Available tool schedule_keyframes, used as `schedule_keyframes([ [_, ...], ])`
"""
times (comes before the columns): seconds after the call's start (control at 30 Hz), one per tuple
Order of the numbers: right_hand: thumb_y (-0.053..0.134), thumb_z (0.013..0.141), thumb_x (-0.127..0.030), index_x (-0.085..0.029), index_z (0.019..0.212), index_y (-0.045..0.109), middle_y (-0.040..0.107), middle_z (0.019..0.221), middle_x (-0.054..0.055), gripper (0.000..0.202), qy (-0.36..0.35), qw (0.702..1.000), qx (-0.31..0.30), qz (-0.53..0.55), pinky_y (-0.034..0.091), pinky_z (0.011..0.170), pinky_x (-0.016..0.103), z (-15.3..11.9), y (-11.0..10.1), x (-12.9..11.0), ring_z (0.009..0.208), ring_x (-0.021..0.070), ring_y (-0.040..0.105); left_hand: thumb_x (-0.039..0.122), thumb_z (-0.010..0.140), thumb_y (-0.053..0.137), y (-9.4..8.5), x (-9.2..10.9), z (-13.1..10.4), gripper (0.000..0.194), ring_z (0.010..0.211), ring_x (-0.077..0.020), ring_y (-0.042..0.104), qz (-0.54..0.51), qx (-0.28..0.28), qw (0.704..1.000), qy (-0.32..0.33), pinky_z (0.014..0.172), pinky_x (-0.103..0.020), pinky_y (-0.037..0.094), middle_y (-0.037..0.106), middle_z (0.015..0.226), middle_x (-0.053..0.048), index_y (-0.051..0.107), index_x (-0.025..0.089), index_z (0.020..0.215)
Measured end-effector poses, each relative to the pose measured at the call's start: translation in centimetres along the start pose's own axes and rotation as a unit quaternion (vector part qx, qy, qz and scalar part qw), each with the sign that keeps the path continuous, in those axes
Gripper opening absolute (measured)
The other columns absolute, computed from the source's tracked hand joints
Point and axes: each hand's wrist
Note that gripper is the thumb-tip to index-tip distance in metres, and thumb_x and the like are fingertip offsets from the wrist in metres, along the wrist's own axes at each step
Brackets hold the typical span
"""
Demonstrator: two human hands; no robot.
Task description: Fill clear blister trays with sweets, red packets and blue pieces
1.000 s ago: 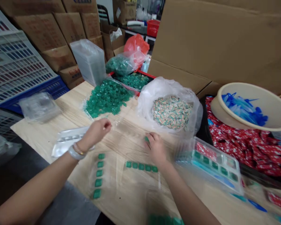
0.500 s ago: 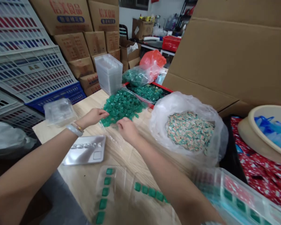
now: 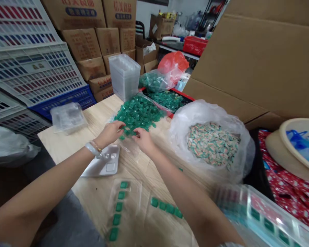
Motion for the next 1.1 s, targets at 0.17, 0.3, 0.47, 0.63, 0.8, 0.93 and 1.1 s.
schedule_keyframes([
  [0.17,0.060,0.060,-0.016,-0.017,0.081,0.056,0.053,0.065,-0.004,0.021,0.076,0.983,0.013,0.167,0.042,0.061,0.024,-2.2,-1.9,0.5,0.057,0.0087,0.050,0.013,0.064,0.054,1.4,3.8,-1.5,0.027,0.062,-0.0108,0.057,-0.467,-0.050,0.871,-0.143,0.067,-0.028,0.048,0.064,0.081,-0.005,0.063,0.010,0.089],
  [0.3,0.062,0.060,-0.024,-0.017,0.084,0.056,0.054,0.064,-0.004,0.026,0.086,0.968,0.009,0.235,0.043,0.058,0.024,-4.5,-4.2,-0.5,0.056,0.0086,0.051,0.006,0.054,0.061,2.3,7.0,-3.0,0.031,0.065,-0.0085,0.057,-0.624,-0.091,0.755,-0.179,0.072,-0.026,0.046,0.064,0.081,-0.004,0.065,0.010,0.084],
  [0.47,0.064,0.061,-0.036,-0.017,0.082,0.053,0.051,0.057,-0.006,0.030,0.100,0.967,0.100,0.210,0.041,0.049,0.022,-8.6,-10.0,1.2,0.048,0.0076,0.048,0.010,0.056,0.062,3.0,9.1,-4.6,0.024,0.061,-0.0067,0.054,-0.652,-0.108,0.725,-0.196,0.065,-0.023,0.045,0.063,0.077,-0.002,0.066,0.010,0.080],
  [0.63,0.057,0.070,-0.028,-0.014,0.079,0.059,0.053,0.057,-0.002,0.016,0.144,0.984,0.103,0.026,0.040,0.050,0.024,-13.6,-12.6,4.6,0.050,0.0099,0.048,0.012,0.062,0.059,5.2,11.0,-5.9,0.016,0.048,-0.0054,0.049,-0.630,-0.170,0.732,-0.194,0.050,-0.020,0.042,0.058,0.064,0.001,0.064,0.010,0.077],
  [0.8,0.051,0.074,-0.011,-0.014,0.092,0.060,0.060,0.085,0.008,0.020,0.033,0.973,0.052,-0.224,0.043,0.072,0.030,-15.3,-10.8,5.1,0.077,0.0162,0.054,0.013,0.064,0.059,7.9,12.6,-6.5,0.016,0.045,-0.0042,0.045,-0.588,-0.198,0.765,-0.172,0.044,-0.018,0.037,0.058,0.062,0.001,0.065,0.010,0.079],
  [0.93,0.050,0.077,-0.010,-0.014,0.085,0.062,0.062,0.085,0.009,0.016,-0.010,0.945,-0.019,-0.325,0.041,0.081,0.033,-15.6,-10.5,4.9,0.086,0.0192,0.052,0.011,0.061,0.060,9.6,12.7,-6.7,0.017,0.050,-0.0042,0.048,-0.601,-0.204,0.747,-0.196,0.049,-0.018,0.040,0.060,0.068,0.000,0.066,0.011,0.077],
  [1.1,0.050,0.080,-0.013,-0.015,0.090,0.061,0.061,0.087,0.008,0.015,-0.043,0.943,-0.031,-0.330,0.041,0.080,0.031,-16.4,-10.8,5.6,0.088,0.0189,0.051,0.008,0.063,0.057,10.6,13.1,-6.7,0.018,0.047,-0.0040,0.046,-0.557,-0.180,0.779,-0.227,0.046,-0.016,0.037,0.060,0.062,0.001,0.066,0.012,0.077],
])
Point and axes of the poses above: each hand's wrist, its own z-axis towards the middle knuckle, its own y-axis out of the palm, x = y × z
